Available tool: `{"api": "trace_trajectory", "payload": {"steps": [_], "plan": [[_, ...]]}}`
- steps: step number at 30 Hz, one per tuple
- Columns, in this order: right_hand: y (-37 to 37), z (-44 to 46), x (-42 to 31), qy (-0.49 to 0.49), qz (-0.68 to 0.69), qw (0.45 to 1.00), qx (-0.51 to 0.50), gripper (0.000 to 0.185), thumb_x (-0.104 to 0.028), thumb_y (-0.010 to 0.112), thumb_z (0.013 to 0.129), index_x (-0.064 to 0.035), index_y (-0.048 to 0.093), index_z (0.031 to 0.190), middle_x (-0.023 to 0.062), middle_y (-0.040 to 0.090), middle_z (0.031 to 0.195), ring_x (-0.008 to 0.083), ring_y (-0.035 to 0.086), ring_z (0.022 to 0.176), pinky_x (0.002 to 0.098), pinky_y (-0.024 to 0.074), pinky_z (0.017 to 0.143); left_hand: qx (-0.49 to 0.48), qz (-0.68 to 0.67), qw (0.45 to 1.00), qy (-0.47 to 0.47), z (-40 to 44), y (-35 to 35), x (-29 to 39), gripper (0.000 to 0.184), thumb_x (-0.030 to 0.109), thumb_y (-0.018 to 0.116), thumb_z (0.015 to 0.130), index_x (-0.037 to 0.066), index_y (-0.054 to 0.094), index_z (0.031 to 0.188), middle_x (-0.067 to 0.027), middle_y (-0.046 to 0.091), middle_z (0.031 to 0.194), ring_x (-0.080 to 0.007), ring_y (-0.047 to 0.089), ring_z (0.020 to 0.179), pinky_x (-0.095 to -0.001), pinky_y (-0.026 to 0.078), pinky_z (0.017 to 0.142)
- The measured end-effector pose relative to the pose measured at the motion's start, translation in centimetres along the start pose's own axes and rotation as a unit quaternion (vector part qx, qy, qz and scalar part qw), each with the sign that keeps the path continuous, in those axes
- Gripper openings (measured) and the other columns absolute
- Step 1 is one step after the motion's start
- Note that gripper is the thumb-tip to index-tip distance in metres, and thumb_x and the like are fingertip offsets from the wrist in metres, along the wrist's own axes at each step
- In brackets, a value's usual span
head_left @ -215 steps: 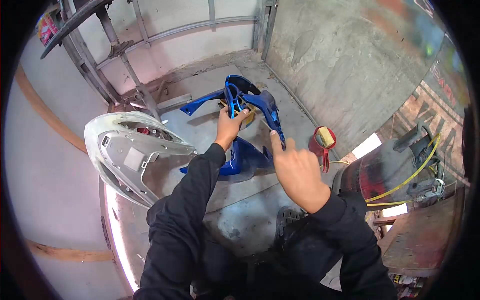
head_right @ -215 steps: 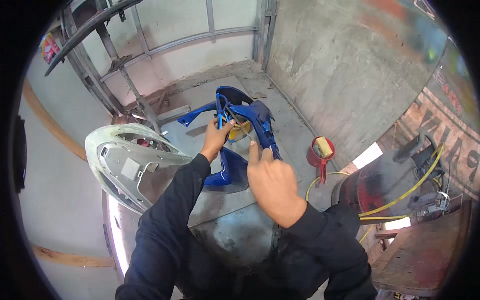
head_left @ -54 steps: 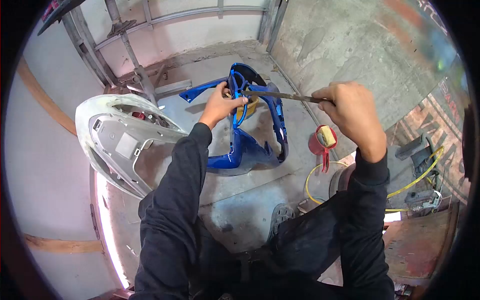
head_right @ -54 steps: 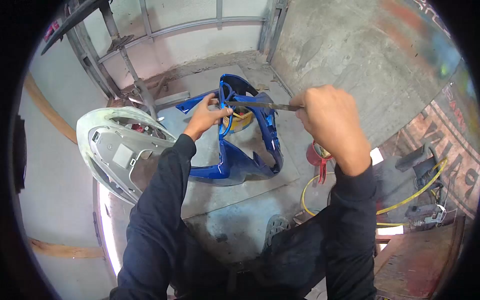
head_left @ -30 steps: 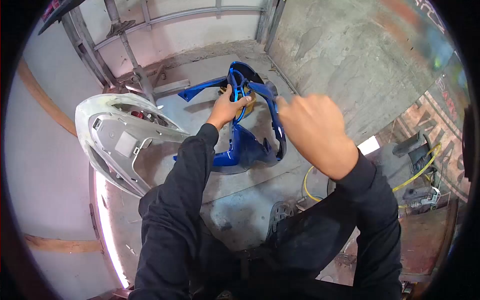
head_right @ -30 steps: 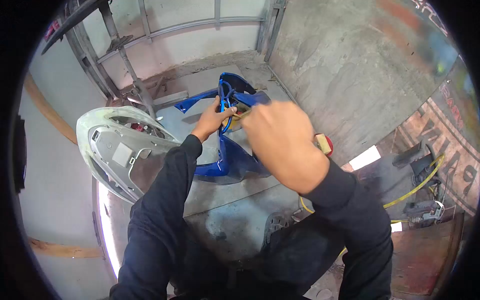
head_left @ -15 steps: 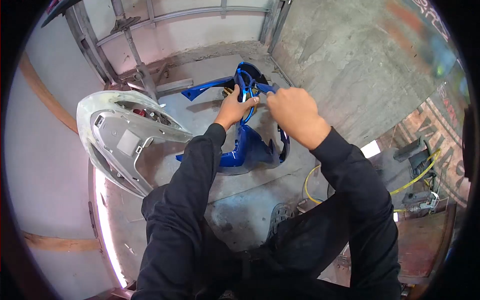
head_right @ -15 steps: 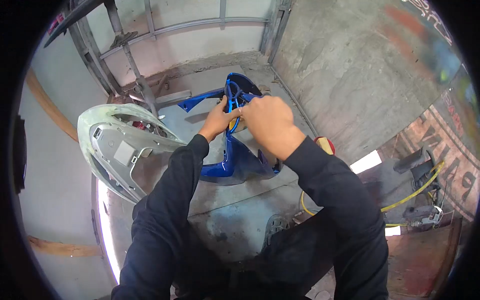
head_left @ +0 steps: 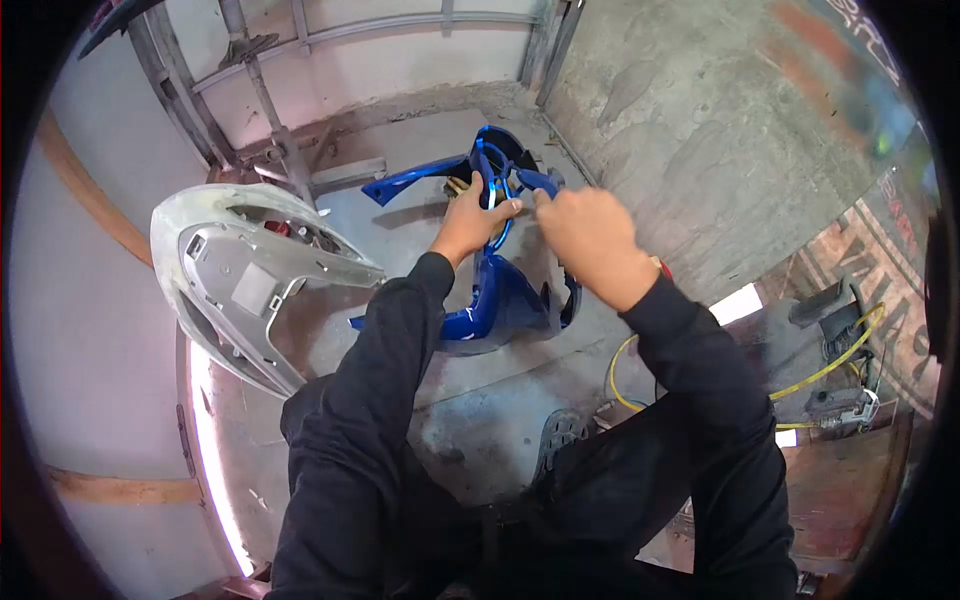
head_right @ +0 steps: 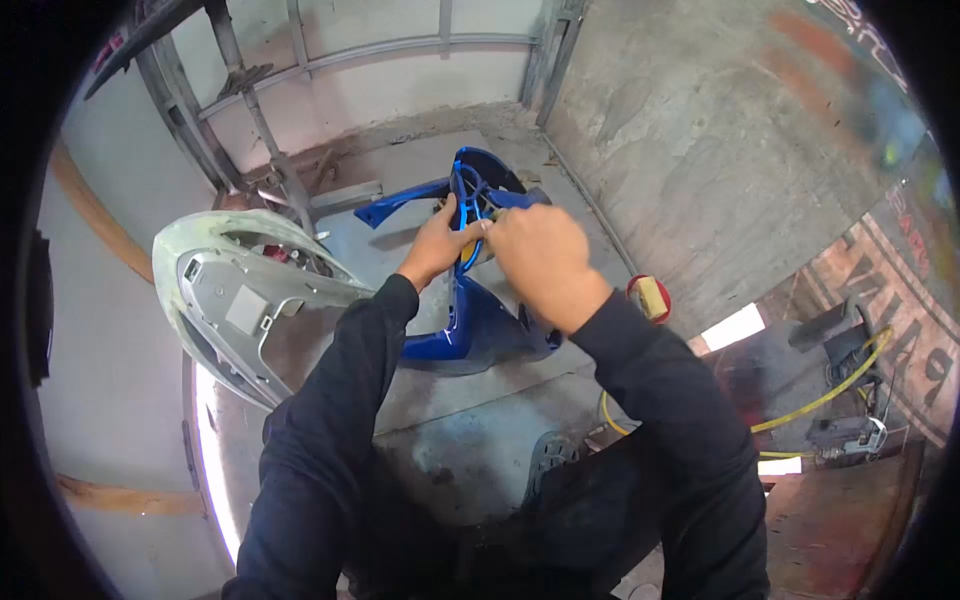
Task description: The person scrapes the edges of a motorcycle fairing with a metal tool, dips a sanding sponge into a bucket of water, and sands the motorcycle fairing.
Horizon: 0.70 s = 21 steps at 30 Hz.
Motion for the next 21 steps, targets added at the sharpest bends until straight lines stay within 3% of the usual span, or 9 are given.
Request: {"api": "trace_trajectory", "payload": {"steps": [1, 2, 5, 9, 13, 16, 19, 21], "plan": [[0.6, 0.0, -0.2, -0.006, 0.002, 1.000, 0.020, 0.011, -0.015, 0.064, 0.081, -0.0078, 0.073, 0.081, 0.0089, 0.072, 0.075, 0.0239, 0.073, 0.071, 0.0363, 0.0569, 0.059, -0.004, 0.022, 1.000, -0.002, 0.0, -0.1, 0.3, 0.107, 0.053, 0.074, 0.083, -0.016, 0.024, 0.148, -0.0349, 0.049, 0.140, -0.0348, 0.051, 0.132, -0.0347, 0.040, 0.107], [1.0, -0.5, 0.1, -0.026, 0.013, 0.999, 0.020, 0.027, -0.009, 0.062, 0.082, -0.0013, 0.068, 0.108, 0.0114, 0.067, 0.067, 0.0282, 0.070, 0.064, 0.0384, 0.0541, 0.055, -0.006, 0.005, 1.000, 0.006, 0.4, 0.0, -0.3, 0.107, 0.052, 0.073, 0.083, -0.017, 0.024, 0.147, -0.0350, 0.051, 0.136, -0.0356, 0.053, 0.129, -0.0353, 0.040, 0.106], [-0.5, -0.7, 0.5, 0.014, 0.023, 0.999, -0.031, 0.030, -0.008, 0.062, 0.083, 0.0007, 0.067, 0.111, 0.0112, 0.068, 0.068, 0.0274, 0.070, 0.064, 0.0379, 0.0542, 0.055, 0.000, 0.004, 1.000, 0.001, 0.1, -0.3, -0.4, 0.108, 0.053, 0.074, 0.083, -0.018, 0.024, 0.147, -0.0344, 0.053, 0.135, -0.0352, 0.054, 0.128, -0.0352, 0.041, 0.106], [1.2, -0.8, -0.1, 0.016, 0.014, 1.000, 0.002, 0.036, -0.009, 0.062, 0.082, -0.0002, 0.067, 0.117, 0.0125, 0.068, 0.069, 0.0279, 0.070, 0.064, 0.0382, 0.0543, 0.055, -0.008, -0.012, 1.000, 0.004, 0.5, -0.2, -0.8, 0.109, 0.053, 0.075, 0.082, -0.018, 0.024, 0.147, -0.0340, 0.052, 0.136, -0.0344, 0.054, 0.127, -0.0350, 0.041, 0.106], [-1.0, -1.5, 0.7, 0.023, 0.011, 0.999, -0.036, 0.035, -0.009, 0.062, 0.082, -0.0009, 0.068, 0.116, 0.0108, 0.069, 0.069, 0.0271, 0.070, 0.064, 0.0376, 0.0543, 0.055, 0.004, 0.002, 1.000, 0.014, 0.2, -0.2, -0.4, 0.109, 0.053, 0.074, 0.082, -0.019, 0.024, 0.146, -0.0357, 0.050, 0.136, -0.0364, 0.052, 0.129, -0.0359, 0.040, 0.107], [-0.4, -0.8, 0.1, 0.001, 0.007, 1.000, 0.011, 0.025, -0.010, 0.062, 0.082, -0.0048, 0.072, 0.105, 0.0112, 0.069, 0.070, 0.0274, 0.071, 0.065, 0.0375, 0.0549, 0.056, -0.019, -0.045, 0.999, -0.001, 0.1, 0.0, 0.0, 0.111, 0.055, 0.074, 0.080, -0.021, 0.025, 0.145, -0.0412, 0.047, 0.137, -0.0429, 0.048, 0.133, -0.0396, 0.038, 0.109], [-1.8, 0.6, 0.4, 0.015, -0.023, 0.999, -0.016, 0.013, -0.016, 0.065, 0.081, -0.0113, 0.077, 0.080, 0.0076, 0.072, 0.076, 0.0248, 0.073, 0.071, 0.0352, 0.0571, 0.059, 0.009, 0.024, 1.000, 0.013, -0.1, -0.2, 0.7, 0.111, 0.056, 0.074, 0.080, -0.021, 0.025, 0.145, -0.0415, 0.047, 0.135, -0.0435, 0.049, 0.131, -0.0398, 0.038, 0.109], [-2.7, 1.0, 0.6, 0.009, -0.023, 0.999, -0.037, 0.013, -0.018, 0.066, 0.081, -0.0118, 0.078, 0.079, 0.0080, 0.073, 0.077, 0.0250, 0.074, 0.073, 0.0359, 0.0571, 0.060, 0.016, 0.007, 1.000, 0.011, -0.1, -0.2, 0.1, 0.113, 0.056, 0.074, 0.079, -0.020, 0.024, 0.145, -0.0415, 0.048, 0.135, -0.0436, 0.050, 0.131, -0.0399, 0.038, 0.108]]}}
Point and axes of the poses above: each hand's wrist, its own z-axis towards the middle knuckle, its own y-axis out of the palm, x = y × z, the point moved 3 cm from there along z, towards the middle knuckle
